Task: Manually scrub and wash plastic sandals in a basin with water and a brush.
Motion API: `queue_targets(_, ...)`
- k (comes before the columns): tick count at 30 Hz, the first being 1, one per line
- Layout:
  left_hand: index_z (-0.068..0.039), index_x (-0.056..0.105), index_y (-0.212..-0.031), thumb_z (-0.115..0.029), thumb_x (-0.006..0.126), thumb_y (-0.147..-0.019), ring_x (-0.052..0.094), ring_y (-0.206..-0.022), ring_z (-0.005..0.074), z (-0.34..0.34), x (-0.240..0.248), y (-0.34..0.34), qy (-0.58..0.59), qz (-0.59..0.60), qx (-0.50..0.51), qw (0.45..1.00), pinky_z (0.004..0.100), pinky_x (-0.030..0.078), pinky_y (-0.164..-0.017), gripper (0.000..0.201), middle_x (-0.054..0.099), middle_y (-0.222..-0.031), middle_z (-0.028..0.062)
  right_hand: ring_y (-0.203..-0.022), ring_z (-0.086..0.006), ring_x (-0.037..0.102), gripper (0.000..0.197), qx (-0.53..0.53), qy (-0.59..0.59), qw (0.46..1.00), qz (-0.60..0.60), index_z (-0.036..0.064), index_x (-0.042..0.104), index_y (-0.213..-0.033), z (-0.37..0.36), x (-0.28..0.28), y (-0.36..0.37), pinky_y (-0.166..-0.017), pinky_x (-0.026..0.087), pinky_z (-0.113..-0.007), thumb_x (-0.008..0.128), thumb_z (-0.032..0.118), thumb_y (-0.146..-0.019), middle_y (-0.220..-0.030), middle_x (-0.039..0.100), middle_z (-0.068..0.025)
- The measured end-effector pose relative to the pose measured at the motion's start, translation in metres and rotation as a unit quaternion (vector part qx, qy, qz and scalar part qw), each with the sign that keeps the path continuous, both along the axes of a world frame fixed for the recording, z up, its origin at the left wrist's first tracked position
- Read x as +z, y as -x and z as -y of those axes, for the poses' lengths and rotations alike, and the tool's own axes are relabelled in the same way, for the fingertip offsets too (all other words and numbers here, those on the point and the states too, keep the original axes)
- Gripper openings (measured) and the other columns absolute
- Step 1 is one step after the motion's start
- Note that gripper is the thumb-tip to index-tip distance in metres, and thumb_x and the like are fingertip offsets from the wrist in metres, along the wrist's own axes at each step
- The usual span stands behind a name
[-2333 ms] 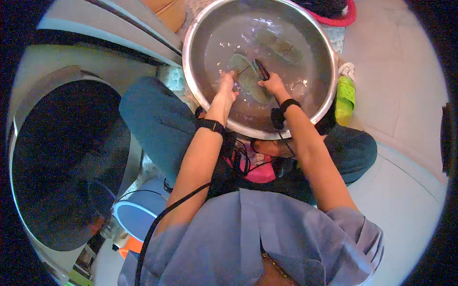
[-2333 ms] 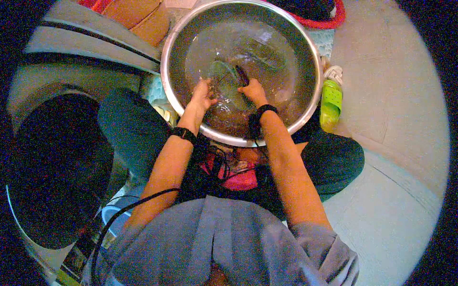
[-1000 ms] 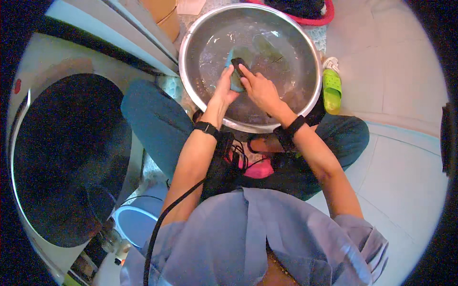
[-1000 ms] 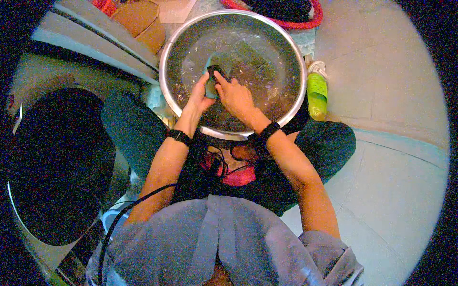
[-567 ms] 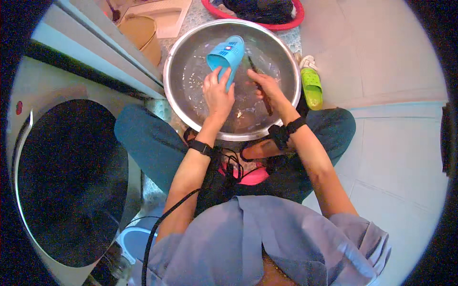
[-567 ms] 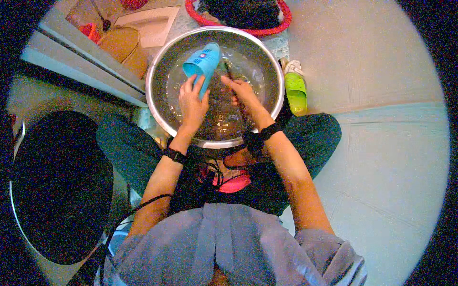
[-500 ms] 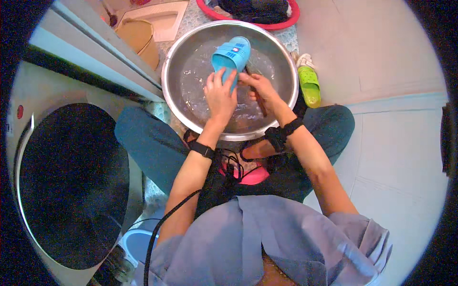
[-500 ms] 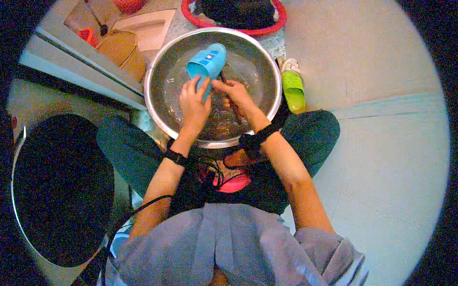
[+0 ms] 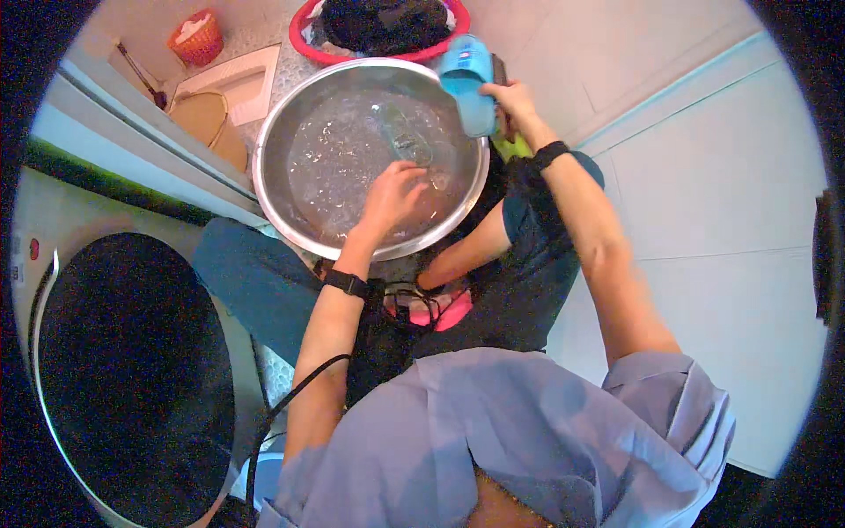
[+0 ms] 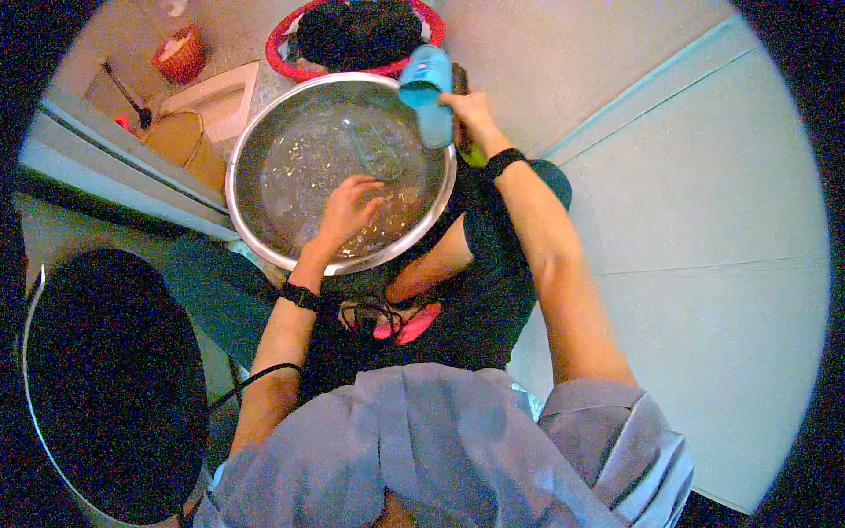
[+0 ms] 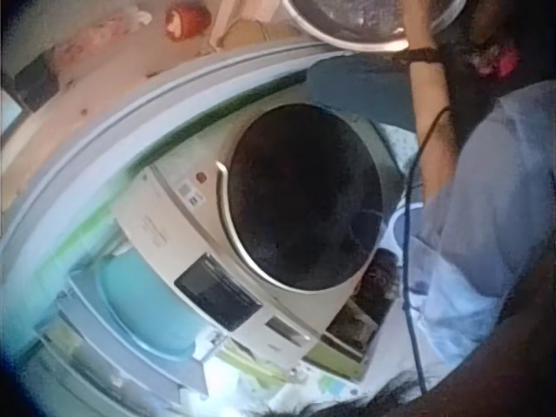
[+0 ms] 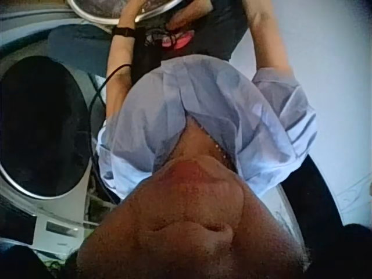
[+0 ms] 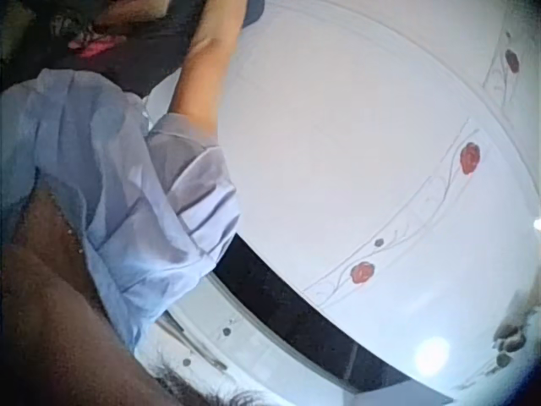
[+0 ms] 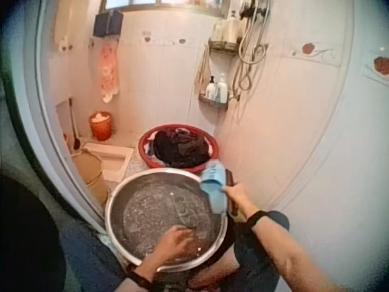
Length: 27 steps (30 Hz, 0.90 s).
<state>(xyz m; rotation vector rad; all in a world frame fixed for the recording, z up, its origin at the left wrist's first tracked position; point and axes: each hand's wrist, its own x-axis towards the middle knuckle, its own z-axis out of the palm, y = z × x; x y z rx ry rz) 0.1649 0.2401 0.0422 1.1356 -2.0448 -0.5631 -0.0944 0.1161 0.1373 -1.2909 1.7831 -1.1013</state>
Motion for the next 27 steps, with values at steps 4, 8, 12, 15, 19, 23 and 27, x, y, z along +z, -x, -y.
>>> queue_targets(4, -0.009, 0.066, -0.102, -0.02, 0.066, -0.078, 0.06, -0.093, 0.0286, 0.001, -0.004, -0.018, -0.011, -0.005, 0.031, 0.999, 0.0368, 0.048, -0.082, 0.026, 0.059, -0.11, 0.0128, -0.046, -0.0213, 0.055, 0.034, 0.039, -0.06, 0.997, -0.018, -0.0007, 0.057, -0.07, 0.017, 0.011, 0.067, -0.044, 0.044, -0.037, 0.079, 0.023, -0.059, -0.061, 0.059, -0.0112)
queue_targets(8, -0.01, 0.066, -0.102, -0.019, 0.064, -0.079, 0.061, -0.084, 0.0275, -0.003, -0.001, -0.025, -0.046, 0.014, 0.041, 0.998, 0.0372, 0.049, -0.076, 0.026, 0.06, -0.106, 0.0128, -0.074, -0.0356, 0.062, 0.038, -0.022, 0.071, 0.883, -0.464, 0.0003, 0.051, -0.099, 0.009, 0.007, 0.095, -0.063, 0.049, -0.046, 0.068, 0.012, -0.067, -0.08, 0.063, -0.0215)
queue_targets(12, -0.009, 0.065, -0.103, -0.021, 0.065, -0.078, 0.062, -0.077, 0.028, -0.003, -0.003, -0.032, -0.07, 0.041, 0.033, 0.996, 0.0381, 0.05, -0.073, 0.028, 0.062, -0.1, 0.0132, -0.079, -0.0376, 0.063, 0.034, 0.033, 0.115, 0.808, -0.577, 0.0024, 0.047, -0.105, 0.012, 0.005, 0.063, -0.066, 0.051, -0.047, 0.06, 0.014, -0.076, -0.085, 0.065, -0.02)
queue_targets(15, -0.009, 0.065, -0.103, -0.021, 0.064, -0.078, 0.063, -0.075, 0.0293, -0.008, -0.011, -0.035, -0.105, 0.046, 0.016, 0.993, 0.0386, 0.05, -0.073, 0.028, 0.063, -0.097, 0.014, -0.086, -0.0361, 0.063, 0.042, 0.088, 0.016, 0.801, -0.591, 0.003, 0.048, -0.114, 0.013, -0.013, 0.029, -0.072, 0.051, -0.047, 0.052, 0.032, -0.084, -0.094, 0.064, -0.0191)
queue_targets(19, -0.007, 0.065, -0.102, -0.018, 0.061, -0.079, 0.063, -0.08, 0.0304, -0.01, -0.016, -0.019, -0.135, 0.032, -0.015, 0.99, 0.0386, 0.049, -0.074, 0.026, 0.064, -0.095, 0.0152, -0.101, -0.0345, 0.06, 0.044, -0.003, -0.103, 0.842, -0.529, 0.0041, 0.065, -0.102, 0.022, -0.055, 0.073, -0.086, 0.047, -0.044, 0.045, 0.04, -0.087, -0.108, 0.061, -0.0209)
queue_targets(23, -0.007, 0.065, -0.102, -0.019, 0.061, -0.079, 0.063, -0.083, 0.03, -0.017, -0.011, -0.036, -0.103, 0.034, 0.027, 0.994, 0.0385, 0.049, -0.075, 0.026, 0.064, -0.096, 0.0151, -0.099, -0.0358, 0.06, 0.034, 0.099, -0.175, 0.855, -0.478, 0.0022, 0.065, -0.101, 0.018, -0.054, 0.082, -0.085, 0.047, -0.045, 0.054, 0.025, -0.078, -0.106, 0.061, -0.0216)
queue_targets(27, -0.008, 0.065, -0.103, -0.018, 0.061, -0.08, 0.062, -0.083, 0.0301, -0.021, -0.015, -0.038, -0.142, 0.021, 0.032, 0.989, 0.0386, 0.049, -0.076, 0.026, 0.064, -0.094, 0.0148, -0.091, -0.0383, 0.061, 0.035, 0.112, -0.127, 0.85, -0.499, -0.0032, 0.064, -0.094, 0.008, -0.029, 0.081, -0.079, 0.049, -0.045, 0.058, 0.021, -0.07, -0.098, 0.062, -0.0259)
